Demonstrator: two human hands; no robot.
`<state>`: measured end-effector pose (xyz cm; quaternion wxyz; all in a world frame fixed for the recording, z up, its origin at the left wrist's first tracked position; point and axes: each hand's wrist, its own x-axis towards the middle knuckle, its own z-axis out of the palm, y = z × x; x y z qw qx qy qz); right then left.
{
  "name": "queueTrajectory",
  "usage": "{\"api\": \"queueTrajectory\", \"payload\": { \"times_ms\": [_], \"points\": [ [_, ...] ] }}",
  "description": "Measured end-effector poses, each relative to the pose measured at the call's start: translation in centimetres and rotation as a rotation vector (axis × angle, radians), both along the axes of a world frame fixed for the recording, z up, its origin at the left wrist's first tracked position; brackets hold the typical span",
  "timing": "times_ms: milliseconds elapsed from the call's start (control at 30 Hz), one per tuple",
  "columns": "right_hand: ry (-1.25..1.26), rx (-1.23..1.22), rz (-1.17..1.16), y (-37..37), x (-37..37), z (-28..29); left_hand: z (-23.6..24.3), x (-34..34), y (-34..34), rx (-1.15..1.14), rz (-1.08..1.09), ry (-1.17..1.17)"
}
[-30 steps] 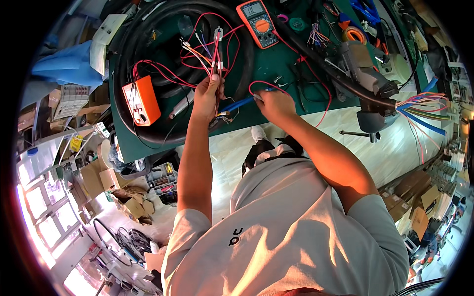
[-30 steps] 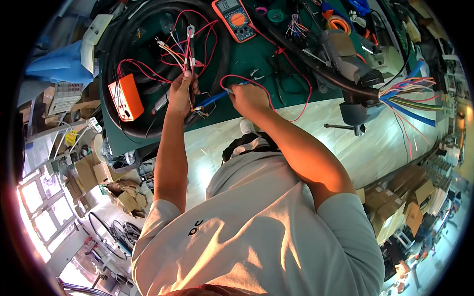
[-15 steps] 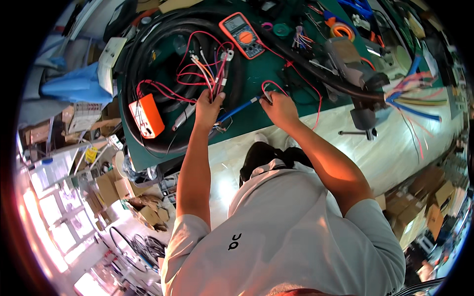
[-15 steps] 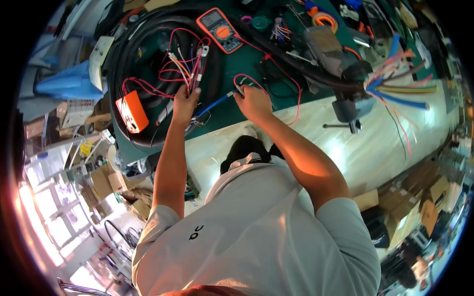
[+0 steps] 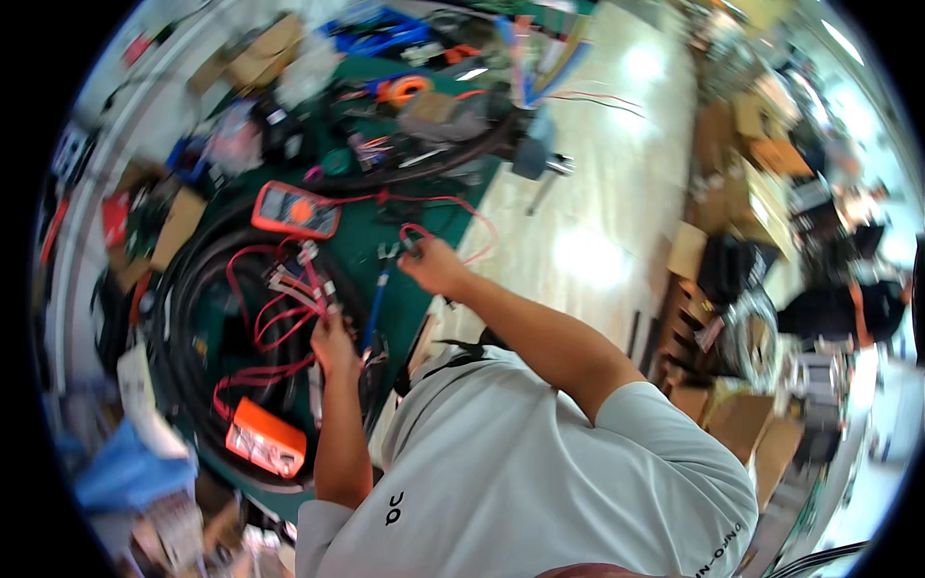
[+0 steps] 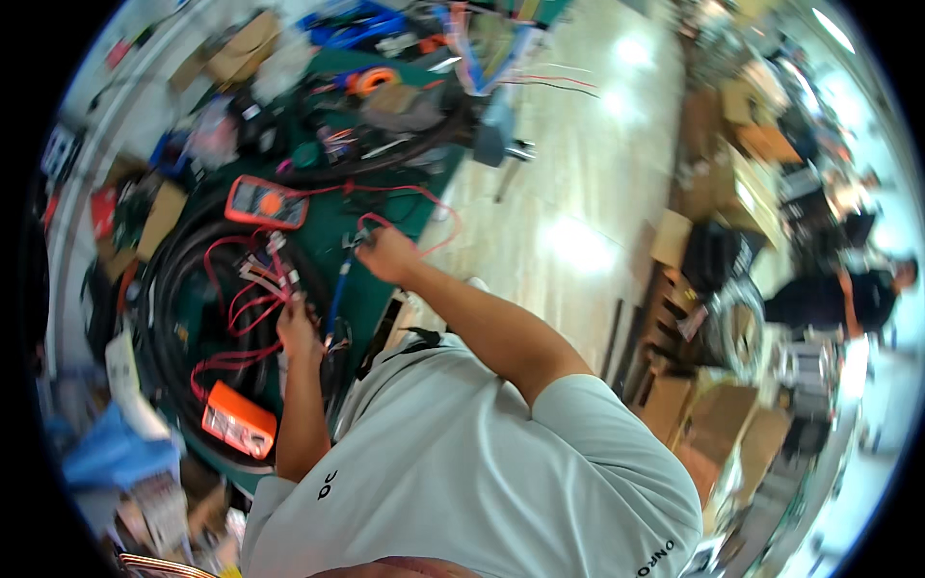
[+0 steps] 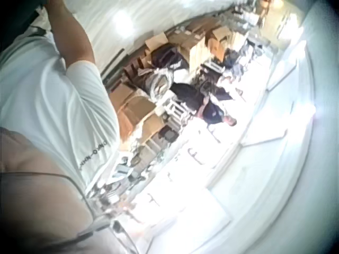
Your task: The person touches probes from a multimeter to different wire ends on a complex wiring harness secured in a vise and laying on a workbench, checking the digital readout on the meter screen between contacts.
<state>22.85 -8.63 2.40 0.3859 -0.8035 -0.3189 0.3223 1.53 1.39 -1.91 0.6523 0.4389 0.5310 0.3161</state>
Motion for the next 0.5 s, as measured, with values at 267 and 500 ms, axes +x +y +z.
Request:
{"api": "queueTrajectory", "payload": {
  "times_ms": [267, 500],
  "points": [
    [-0.031, -0.12, -0.256, -8.0, -1.4, 3.4, -0.4, 0.3, 0.3, -0.06, 0.003, -0.016],
    [-0.079, -0.054, -0.26, -9.9, -2.8, 4.3, -0.2, -0.1, 0.6, -0.058, 0.003, 0.001]
  ]
}}
